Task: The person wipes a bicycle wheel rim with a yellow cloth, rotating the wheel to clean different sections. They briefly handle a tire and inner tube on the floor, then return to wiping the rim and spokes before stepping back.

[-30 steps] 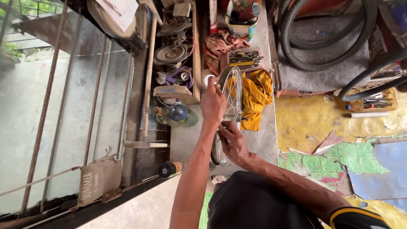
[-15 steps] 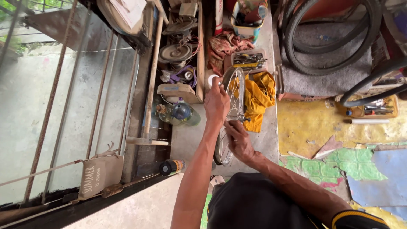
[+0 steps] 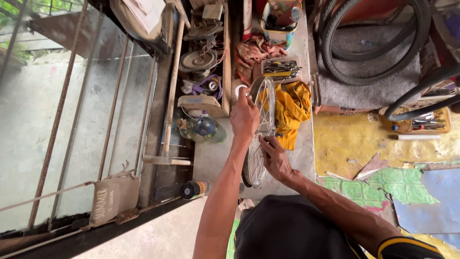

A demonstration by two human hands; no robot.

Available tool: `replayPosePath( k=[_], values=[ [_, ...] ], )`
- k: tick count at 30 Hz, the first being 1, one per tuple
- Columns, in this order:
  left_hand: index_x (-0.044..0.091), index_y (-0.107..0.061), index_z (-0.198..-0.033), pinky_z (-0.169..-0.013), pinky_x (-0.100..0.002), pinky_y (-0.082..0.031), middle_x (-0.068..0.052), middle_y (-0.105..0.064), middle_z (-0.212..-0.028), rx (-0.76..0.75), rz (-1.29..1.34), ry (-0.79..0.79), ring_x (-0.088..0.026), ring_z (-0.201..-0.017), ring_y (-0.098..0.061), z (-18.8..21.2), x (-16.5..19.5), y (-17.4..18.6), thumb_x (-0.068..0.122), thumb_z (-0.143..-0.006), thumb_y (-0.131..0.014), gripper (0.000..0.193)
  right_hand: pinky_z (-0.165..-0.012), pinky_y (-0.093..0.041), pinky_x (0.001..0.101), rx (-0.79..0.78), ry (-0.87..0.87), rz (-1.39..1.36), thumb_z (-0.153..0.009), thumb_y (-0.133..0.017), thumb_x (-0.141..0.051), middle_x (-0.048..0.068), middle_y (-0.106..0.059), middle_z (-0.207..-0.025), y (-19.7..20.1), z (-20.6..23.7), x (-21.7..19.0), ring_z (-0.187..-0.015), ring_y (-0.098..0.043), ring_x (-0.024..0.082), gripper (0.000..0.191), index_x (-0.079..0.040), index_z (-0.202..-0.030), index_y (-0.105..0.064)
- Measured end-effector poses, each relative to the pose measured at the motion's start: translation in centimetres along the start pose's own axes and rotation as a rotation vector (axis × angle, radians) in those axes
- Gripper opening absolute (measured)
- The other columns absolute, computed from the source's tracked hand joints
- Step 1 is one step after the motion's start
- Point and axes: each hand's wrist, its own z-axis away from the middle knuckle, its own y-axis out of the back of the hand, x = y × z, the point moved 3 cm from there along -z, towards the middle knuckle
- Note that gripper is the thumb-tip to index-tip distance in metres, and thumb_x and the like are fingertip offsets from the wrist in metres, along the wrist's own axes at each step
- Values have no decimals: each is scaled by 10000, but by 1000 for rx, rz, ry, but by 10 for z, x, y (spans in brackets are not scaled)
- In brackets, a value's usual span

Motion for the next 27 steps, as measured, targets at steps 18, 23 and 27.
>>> replayPosePath(
  k=[18, 23, 27],
  values=[
    [170, -541, -1259, -781, -580, -496, -211, -739, -960, 21, -27, -47, -450, -941, -683, -8, 7, -10, 164, -1027, -510, 234, -710, -535, 375, 81, 28, -54, -920, -620, 131, 168, -634, -1067, -6, -5, -10, -872, -656, 307, 310, 22, -1207, -666],
    [163, -548, -1266, -793, -576, -500, -215, -738, -963, 5, -55, 3, -443, -948, -684, -9, -3, -11, 174, -1013, -520, 255, -651, -529, 380, 24, -88, -1, -904, -654, 140, 201, -637, -1050, 2, -9, 1, -789, -643, 292, 331, 82, -1230, -675],
    [158, -519, -1297, -782, -570, -502, -208, -736, -968, 36, -44, -32, -435, -934, -689, -13, 0, -14, 172, -1012, -524, 286, -623, -529, 358, 98, 40, -17, -919, -659, 117, 167, -656, -1034, -7, -4, -4, -802, -662, 263, 295, 51, -1206, -677]
  ],
)
